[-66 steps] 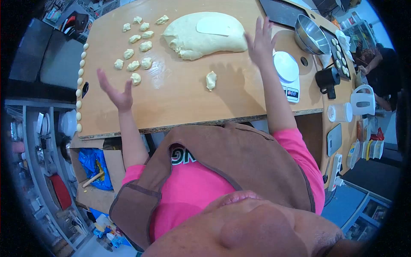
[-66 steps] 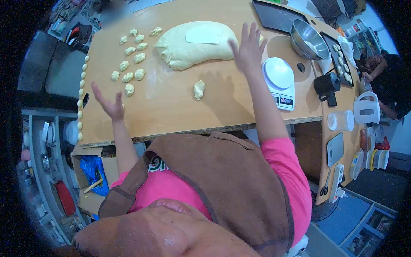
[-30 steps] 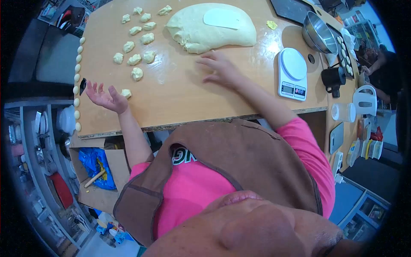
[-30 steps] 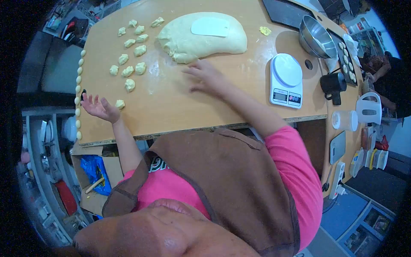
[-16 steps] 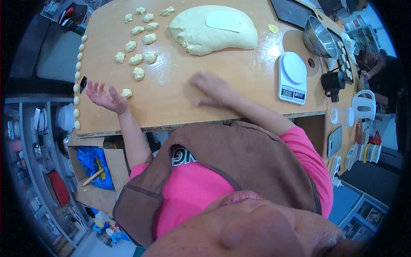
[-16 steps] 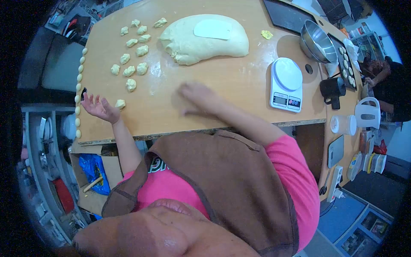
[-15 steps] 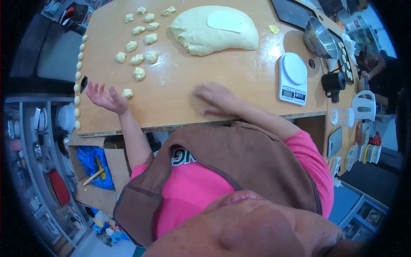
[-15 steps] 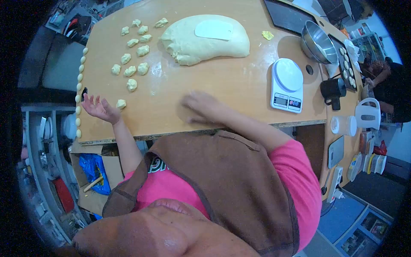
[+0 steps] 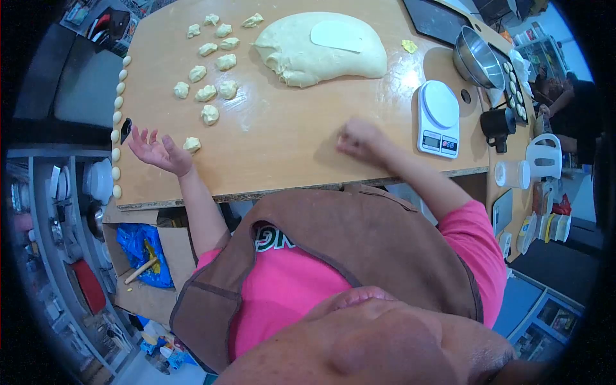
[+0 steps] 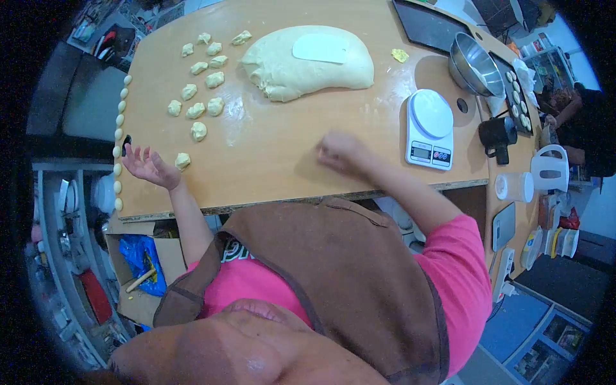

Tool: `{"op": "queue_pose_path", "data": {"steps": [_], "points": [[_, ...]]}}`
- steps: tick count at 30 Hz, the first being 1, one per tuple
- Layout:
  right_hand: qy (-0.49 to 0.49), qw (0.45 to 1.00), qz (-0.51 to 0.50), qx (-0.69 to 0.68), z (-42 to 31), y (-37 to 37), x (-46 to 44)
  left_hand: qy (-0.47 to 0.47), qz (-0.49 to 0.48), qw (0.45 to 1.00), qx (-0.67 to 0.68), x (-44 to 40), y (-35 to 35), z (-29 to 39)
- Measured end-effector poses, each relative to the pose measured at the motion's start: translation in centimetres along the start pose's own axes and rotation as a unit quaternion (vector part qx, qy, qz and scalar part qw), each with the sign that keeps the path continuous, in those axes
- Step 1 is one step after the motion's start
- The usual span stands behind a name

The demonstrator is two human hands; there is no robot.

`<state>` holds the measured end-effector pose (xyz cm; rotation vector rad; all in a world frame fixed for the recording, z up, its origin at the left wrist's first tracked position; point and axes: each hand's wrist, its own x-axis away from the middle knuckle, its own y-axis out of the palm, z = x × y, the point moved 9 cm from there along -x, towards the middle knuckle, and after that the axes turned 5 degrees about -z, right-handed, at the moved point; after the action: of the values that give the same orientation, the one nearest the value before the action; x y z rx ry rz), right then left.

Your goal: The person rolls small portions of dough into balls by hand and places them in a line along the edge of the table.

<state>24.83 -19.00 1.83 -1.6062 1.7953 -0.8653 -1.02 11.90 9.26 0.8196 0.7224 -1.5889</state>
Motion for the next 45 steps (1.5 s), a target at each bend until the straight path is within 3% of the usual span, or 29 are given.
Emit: {"op": "queue_pose_path", "data": {"steps": [2,3,5,6,9,11,12,14,18,20,21,22,24,25,28,30,32,33,36,37,41,45], "points": [[-0.028,0.985,0.129,0.107,0.1,-3.4,-3.1,0.004,0.000,1.000,0.021,0.1,0.0,0.0],[-0.025,0.986,0.129,0.107,-0.8,-2.3,-4.6,0.002,-0.002,1.000,0.023,0.0,0.1,-0.1],[-0.049,0.987,0.149,-0.028,-3.1,-0.4,-6.3,-0.003,0.010,1.000,0.009,0.2,-0.2,-0.1],[-0.104,0.990,0.088,-0.044,-5.1,1.3,-5.2,-0.003,0.009,1.000,0.011,0.2,-0.2,0.0],[-0.124,0.988,0.054,-0.078,-4.8,0.4,-0.9,-0.006,0.016,1.000,-0.014,-0.2,-0.4,-0.1],[-0.020,0.997,0.068,0.024,-0.5,-1.6,-0.9,-0.009,0.007,1.000,-0.013,0.0,-0.2,-0.1],[-0.015,0.997,0.068,0.019,0.2,-1.5,-2.2,-0.012,0.000,1.000,-0.013,0.1,-0.2,-0.1],[-0.084,0.981,0.166,0.057,-1.1,-2.4,-5.9,-0.003,0.006,1.000,-0.010,0.1,-0.1,-0.1],[-0.096,0.993,0.058,-0.036,-5.1,0.7,-3.4,-0.005,0.021,0.999,-0.031,0.0,-0.8,-0.3],[-0.005,0.997,-0.002,-0.076,-1.8,0.5,-1.3,-0.003,0.019,0.999,-0.037,0.0,-0.8,-0.2],[0.034,0.999,0.008,0.027,-0.5,-0.8,-1.9,-0.002,0.019,0.999,-0.037,-0.2,-0.5,-0.2],[0.039,0.999,0.007,0.021,0.2,-0.9,-3.0,0.001,0.013,0.999,-0.033,-0.2,-0.4,-0.1],[-0.062,0.987,0.142,0.048,-1.4,-2.7,-5.7,0.002,0.006,1.000,-0.026,0.0,-0.2,0.0],[-0.006,0.995,0.101,0.002,-2.1,-1.1,-6.6,0.005,0.007,1.000,-0.026,0.1,-0.2,0.0],[-0.069,0.996,-0.002,-0.057,-5.6,2.3,-3.0,0.001,0.017,0.999,-0.029,0.1,-0.6,0.0],[-0.115,0.992,0.037,-0.039,-4.1,1.1,-1.5,-0.007,0.022,0.999,-0.032,0.0,-0.8,-0.1],[0.069,0.996,0.053,-0.001,0.3,-1.0,-2.6,-0.009,0.011,1.000,-0.011,0.0,-0.3,0.0],[0.018,0.991,0.136,0.010,0.4,-1.9,-4.0,-0.013,0.003,1.000,-0.010,0.2,-0.4,-0.1],[-0.038,0.991,0.120,-0.043,-3.3,0.4,-6.0,-0.001,0.003,1.000,-0.011,0.2,0.0,-0.2],[-0.066,0.996,0.061,-0.027,-5.1,1.4,-5.0,-0.003,0.003,1.000,-0.021,0.3,-0.3,-0.1],[-0.017,0.996,0.089,-0.012,-1.1,-0.6,-0.8,-0.021,0.014,1.000,-0.013,0.1,-0.7,-0.4],[-0.039,0.988,0.147,-0.018,-2.7,-1.6,-5.5,-0.005,-0.003,1.000,-0.001,0.2,0.3,-0.2]]}}
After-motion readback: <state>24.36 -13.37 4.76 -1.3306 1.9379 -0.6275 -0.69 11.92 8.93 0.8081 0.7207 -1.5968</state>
